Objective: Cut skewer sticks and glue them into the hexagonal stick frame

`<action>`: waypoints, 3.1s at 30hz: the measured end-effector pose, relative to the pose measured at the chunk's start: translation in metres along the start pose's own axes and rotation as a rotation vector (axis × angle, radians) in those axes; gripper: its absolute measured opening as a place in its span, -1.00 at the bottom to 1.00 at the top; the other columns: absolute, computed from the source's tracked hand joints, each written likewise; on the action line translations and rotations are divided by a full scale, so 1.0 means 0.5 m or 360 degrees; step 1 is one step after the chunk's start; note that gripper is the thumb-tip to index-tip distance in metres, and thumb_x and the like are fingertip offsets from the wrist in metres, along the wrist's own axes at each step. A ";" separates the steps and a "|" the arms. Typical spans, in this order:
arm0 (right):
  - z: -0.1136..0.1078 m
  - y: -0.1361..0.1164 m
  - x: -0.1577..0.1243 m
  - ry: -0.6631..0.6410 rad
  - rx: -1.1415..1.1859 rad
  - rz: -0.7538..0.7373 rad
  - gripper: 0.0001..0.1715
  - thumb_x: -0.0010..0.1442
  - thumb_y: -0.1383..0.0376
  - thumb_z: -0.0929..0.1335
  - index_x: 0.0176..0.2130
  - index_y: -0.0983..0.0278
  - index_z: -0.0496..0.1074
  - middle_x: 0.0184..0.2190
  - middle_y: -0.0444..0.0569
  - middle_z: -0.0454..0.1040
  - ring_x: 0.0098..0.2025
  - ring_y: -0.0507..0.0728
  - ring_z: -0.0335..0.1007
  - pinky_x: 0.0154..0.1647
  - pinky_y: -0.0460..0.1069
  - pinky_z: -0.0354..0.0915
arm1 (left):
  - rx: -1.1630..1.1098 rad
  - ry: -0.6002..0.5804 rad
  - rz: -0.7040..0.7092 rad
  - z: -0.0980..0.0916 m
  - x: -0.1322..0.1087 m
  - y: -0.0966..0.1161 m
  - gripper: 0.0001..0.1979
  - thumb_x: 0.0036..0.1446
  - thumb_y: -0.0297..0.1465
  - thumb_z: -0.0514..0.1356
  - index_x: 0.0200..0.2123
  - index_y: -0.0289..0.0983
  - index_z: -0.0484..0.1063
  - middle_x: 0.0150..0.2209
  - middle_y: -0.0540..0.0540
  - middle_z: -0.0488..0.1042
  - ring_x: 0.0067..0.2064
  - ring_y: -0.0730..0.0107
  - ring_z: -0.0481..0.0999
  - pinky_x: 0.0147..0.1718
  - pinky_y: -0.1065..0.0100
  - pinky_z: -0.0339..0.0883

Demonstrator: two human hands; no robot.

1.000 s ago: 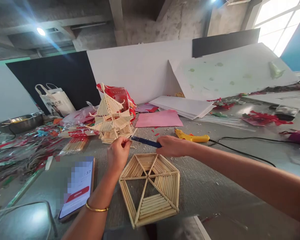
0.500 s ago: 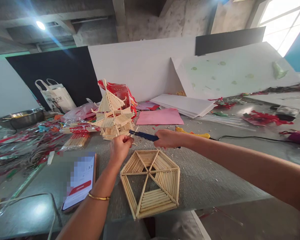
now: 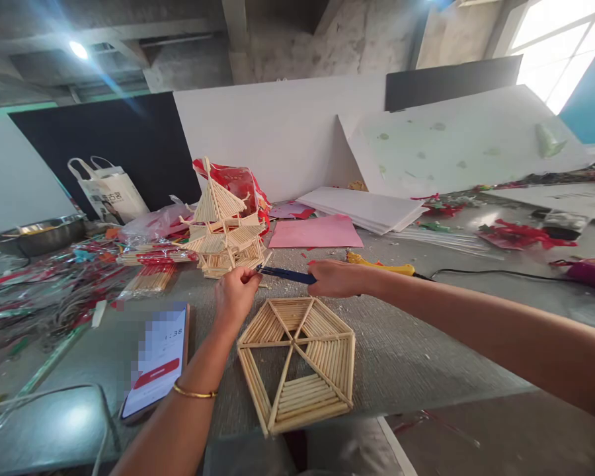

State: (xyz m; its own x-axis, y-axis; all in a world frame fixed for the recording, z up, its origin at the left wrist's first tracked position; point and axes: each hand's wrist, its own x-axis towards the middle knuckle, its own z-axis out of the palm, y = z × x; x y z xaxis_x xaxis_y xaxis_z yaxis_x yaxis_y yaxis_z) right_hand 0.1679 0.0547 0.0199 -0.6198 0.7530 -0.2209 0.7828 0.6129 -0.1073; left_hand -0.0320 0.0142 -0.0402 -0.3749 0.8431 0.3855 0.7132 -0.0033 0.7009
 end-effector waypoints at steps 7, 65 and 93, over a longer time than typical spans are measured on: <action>-0.001 0.003 0.005 0.0035 0.0015 -0.0011 -0.60 -0.05 0.22 0.20 -0.34 0.44 0.44 -0.50 0.08 0.39 -0.54 0.04 0.23 -0.59 -0.10 0.03 | -0.0168 -0.0009 -0.0065 0.004 0.003 -0.007 -0.82 -0.10 -0.24 0.19 -0.51 -0.23 0.47 -0.61 0.01 0.48 -0.44 0.29 0.48 -0.40 0.35 0.20; 0.057 0.088 -0.057 0.0064 0.1414 -0.0269 -0.64 -0.03 0.09 0.38 -0.41 0.33 0.31 -0.57 -0.13 0.34 -0.53 -0.03 0.23 -0.50 -0.10 0.15 | 0.0046 -0.1861 0.0454 -0.039 -0.113 0.076 -0.81 -0.06 -0.32 0.15 -0.42 -0.29 0.50 -0.52 0.02 0.42 -0.50 0.54 0.26 -0.51 0.45 0.09; 0.045 0.076 -0.073 0.0050 0.1120 -0.0382 -0.64 0.04 0.05 0.34 -0.43 0.31 0.31 -0.55 -0.15 0.35 -0.48 -0.02 0.21 -0.44 -0.10 0.13 | 0.0443 -0.1641 0.0650 -0.061 -0.124 0.104 -0.80 -0.09 -0.41 0.07 -0.48 -0.23 0.51 -0.51 0.00 0.50 -0.49 0.53 0.35 -0.49 0.43 0.08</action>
State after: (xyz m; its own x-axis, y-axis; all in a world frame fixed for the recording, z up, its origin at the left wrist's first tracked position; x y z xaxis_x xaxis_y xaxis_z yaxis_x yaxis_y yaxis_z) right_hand 0.2214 0.0453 0.0018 -0.7711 0.6308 -0.0867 0.4694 0.4711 -0.7468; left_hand 0.0106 -0.0546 -0.0094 0.4877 0.8469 -0.2121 0.8249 -0.3674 0.4296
